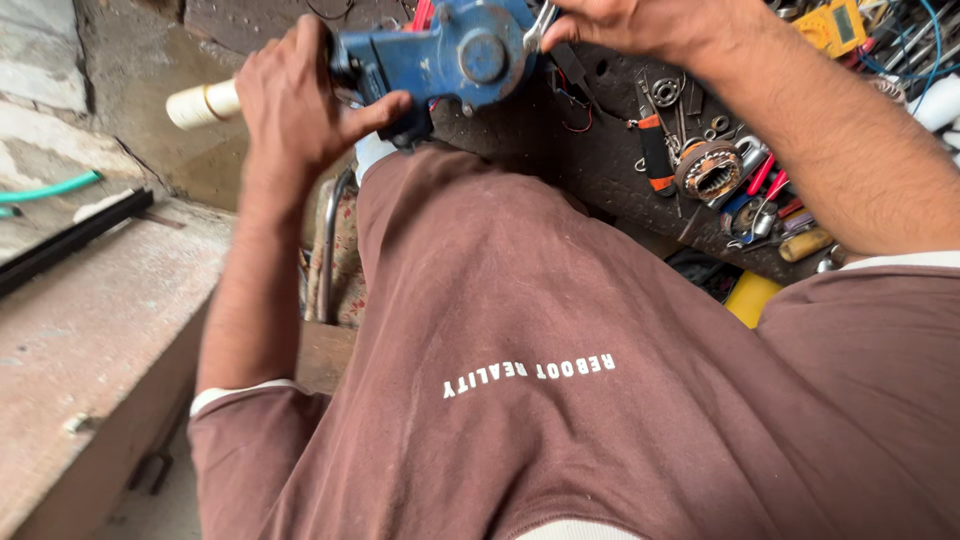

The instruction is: The person uses a wrench to tighten bolts on a blue electric motor while holding it steady with the other hand. The person also uses a hammer to tap the motor casing. The task involves repeated tightening of bolts and brief hammering.

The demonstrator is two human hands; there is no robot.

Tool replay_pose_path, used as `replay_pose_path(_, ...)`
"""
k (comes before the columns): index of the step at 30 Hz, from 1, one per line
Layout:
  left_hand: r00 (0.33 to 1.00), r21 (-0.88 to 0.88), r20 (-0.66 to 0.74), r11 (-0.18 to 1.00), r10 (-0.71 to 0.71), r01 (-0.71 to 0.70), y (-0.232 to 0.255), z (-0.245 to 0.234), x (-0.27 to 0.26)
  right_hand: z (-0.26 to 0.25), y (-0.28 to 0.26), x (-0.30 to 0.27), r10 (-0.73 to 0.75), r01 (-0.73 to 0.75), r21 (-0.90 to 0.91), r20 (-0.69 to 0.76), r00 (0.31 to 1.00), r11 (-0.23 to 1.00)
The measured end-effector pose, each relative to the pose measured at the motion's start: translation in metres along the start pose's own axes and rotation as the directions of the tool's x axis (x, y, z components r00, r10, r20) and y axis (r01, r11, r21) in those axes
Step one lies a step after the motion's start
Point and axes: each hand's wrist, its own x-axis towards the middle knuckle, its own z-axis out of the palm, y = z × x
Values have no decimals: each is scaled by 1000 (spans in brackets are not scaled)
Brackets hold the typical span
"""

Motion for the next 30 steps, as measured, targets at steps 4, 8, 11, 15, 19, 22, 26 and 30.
replay_pose_path(4,941,-170,226,961,254,-218,-16,-12,38,-7,-4,-2,-86,80,-132,-44,995,988)
replay_pose_path(8,945,-219,192,950,266,-223,-12,-6,44,-13,-29,-9,12,-40,-258,-110,994,965)
replay_pose_path(11,950,-253,280,965,138,-66,1,1,28,-12,-90,-6,494,-529,-301,-189,849,794)
replay_pose_path(15,910,-338,384,941,159,-21,6,-9,28,22,-164,33,882,-943,-81,-335,331,323)
replay_pose_path(19,906,-350,364,933,215,-81,3,-13,30,48,-218,85,930,-984,139,-336,-152,-110)
replay_pose_path(22,866,-348,422,930,268,-118,-2,-16,30,49,-232,112,923,-906,361,-222,-314,-222)
replay_pose_path(26,844,-391,424,907,329,-157,-4,-21,37,47,-238,134,872,-944,220,-375,-314,-246)
replay_pose_path(30,816,-354,460,915,348,-191,-11,-31,45,45,-239,120,913,-846,478,-191,-362,-235)
